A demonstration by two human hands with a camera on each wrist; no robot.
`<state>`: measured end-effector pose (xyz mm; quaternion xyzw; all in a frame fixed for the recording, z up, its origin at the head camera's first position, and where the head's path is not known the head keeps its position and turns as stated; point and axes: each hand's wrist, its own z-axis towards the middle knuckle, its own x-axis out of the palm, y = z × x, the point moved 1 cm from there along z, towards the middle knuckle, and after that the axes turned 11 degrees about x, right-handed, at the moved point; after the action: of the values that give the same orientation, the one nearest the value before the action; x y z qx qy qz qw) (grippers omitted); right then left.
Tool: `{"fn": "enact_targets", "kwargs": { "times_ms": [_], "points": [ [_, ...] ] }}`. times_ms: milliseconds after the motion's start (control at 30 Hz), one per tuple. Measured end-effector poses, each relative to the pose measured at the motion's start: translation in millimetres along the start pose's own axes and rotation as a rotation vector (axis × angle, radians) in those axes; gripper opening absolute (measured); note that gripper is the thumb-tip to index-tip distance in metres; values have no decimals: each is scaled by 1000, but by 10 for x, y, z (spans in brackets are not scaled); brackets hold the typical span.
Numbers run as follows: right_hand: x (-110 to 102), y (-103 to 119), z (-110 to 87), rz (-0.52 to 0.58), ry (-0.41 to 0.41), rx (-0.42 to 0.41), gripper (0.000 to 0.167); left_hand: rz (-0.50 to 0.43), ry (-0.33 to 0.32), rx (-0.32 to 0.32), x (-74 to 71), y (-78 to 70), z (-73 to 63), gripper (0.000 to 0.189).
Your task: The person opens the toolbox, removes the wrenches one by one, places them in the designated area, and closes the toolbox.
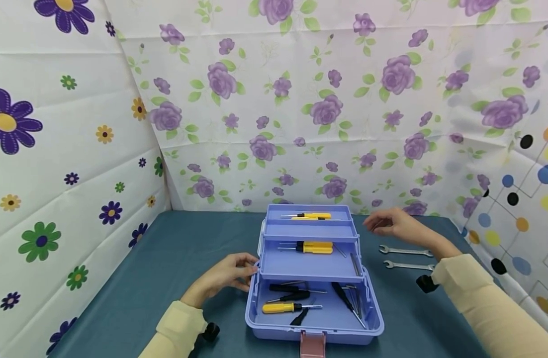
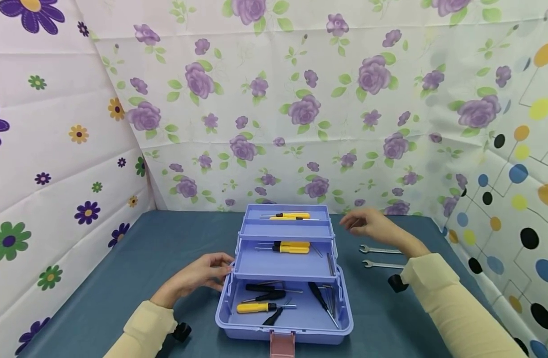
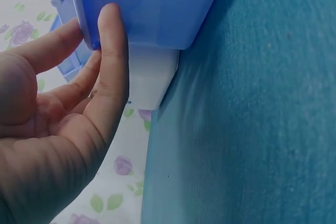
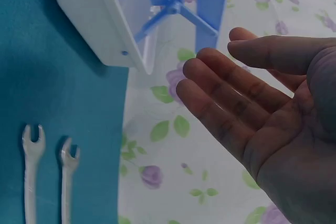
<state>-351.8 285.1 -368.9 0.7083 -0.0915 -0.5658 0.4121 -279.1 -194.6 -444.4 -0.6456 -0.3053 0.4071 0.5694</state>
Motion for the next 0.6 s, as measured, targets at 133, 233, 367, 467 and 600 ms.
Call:
{"fn": "enact_targets", "kwargs": {
  "times_ms": [133, 233, 367, 467, 600],
  "points": [
    [70, -95, 12, 52, 5, 35, 25, 12, 5, 2, -23, 4, -18, 48],
    [108, -138, 20, 82, -1, 57, 25, 19, 3, 4, -43, 12, -29, 51],
    [148, -176, 24, 103, -21, 72, 24, 42, -18, 25, -47, 18, -33, 51],
    [197, -194, 25, 110, -40, 71, 23, 73, -82, 63, -40, 25, -19, 49],
    [273, -206, 39, 124, -68, 82, 23, 106, -203, 112, -24, 44, 13, 47]
  ]
}}
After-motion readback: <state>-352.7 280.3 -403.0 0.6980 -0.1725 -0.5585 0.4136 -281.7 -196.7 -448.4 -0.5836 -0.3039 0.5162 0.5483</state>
